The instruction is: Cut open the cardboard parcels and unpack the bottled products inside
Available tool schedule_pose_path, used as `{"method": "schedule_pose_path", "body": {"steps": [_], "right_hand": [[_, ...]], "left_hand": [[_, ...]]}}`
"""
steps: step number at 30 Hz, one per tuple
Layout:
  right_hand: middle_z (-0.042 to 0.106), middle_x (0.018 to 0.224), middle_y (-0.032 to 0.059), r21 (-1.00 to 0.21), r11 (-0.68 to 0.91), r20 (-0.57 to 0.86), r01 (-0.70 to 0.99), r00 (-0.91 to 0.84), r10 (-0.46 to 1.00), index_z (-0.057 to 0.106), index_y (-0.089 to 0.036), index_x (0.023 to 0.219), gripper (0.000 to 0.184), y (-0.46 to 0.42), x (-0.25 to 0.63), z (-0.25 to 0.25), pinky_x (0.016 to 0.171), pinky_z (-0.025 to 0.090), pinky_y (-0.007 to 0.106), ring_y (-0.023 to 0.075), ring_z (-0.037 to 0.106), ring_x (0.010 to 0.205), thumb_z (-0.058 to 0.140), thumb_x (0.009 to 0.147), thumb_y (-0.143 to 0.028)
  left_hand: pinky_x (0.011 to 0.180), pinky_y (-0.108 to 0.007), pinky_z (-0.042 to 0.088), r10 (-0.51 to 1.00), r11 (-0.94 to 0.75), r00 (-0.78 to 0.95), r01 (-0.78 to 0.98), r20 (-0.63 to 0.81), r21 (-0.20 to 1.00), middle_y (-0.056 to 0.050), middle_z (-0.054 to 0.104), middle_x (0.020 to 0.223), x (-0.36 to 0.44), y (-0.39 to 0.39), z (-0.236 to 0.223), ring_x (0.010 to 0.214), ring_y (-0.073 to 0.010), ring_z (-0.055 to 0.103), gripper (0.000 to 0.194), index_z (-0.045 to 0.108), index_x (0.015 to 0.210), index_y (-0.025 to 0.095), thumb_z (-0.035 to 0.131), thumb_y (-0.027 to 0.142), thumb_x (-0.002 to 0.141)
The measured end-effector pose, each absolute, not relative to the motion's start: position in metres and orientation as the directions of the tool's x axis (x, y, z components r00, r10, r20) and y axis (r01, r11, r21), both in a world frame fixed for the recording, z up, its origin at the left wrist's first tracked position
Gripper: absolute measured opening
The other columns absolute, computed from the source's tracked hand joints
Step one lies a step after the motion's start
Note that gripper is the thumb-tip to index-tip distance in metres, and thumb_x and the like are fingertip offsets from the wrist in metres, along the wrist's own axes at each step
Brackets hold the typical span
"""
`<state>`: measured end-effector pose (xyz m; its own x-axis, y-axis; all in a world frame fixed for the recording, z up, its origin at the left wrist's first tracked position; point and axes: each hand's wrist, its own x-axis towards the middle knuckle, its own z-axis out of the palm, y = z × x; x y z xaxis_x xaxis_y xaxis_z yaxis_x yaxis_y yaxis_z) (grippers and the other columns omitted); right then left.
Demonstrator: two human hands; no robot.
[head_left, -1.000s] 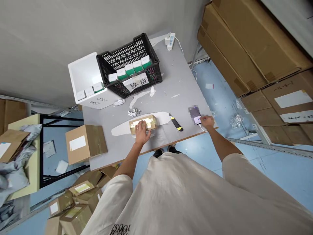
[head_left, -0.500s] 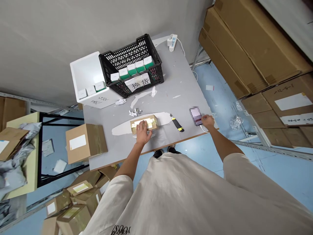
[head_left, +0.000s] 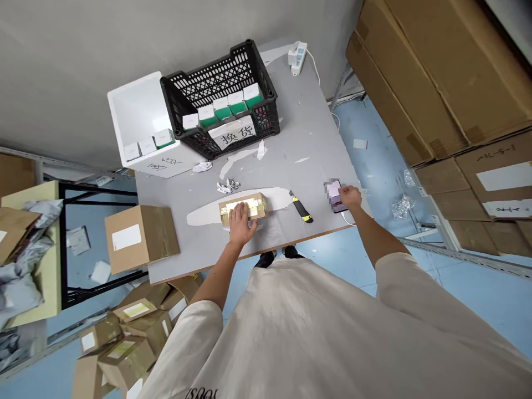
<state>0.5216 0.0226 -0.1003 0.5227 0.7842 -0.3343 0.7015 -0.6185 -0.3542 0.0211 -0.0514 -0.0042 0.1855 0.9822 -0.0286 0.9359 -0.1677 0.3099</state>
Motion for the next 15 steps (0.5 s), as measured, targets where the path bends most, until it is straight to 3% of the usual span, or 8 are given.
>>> {"method": "schedule_pose_path", "body": {"steps": [15], "right_hand": [[0.061,0.111,0.0154,-0.292,-0.669,-0.3,0.683,0.599,0.743,0.064,-0.02,0.087,0.037,0.046,0.513,-0.103,0.1,0.046,0.054,0.033,0.056,0.107,0.062,0.087,-0.058]], "left_hand": [[0.129,-0.059,0.014,0.981,-0.162,0.186,0.941,-0.054,0.298,-0.018,0.035,0.166,0.02,-0.05,-0.002,0.157,-0.036,0.026,0.077,0.027,0.164,0.016,0.044,0.053,0.098]]}}
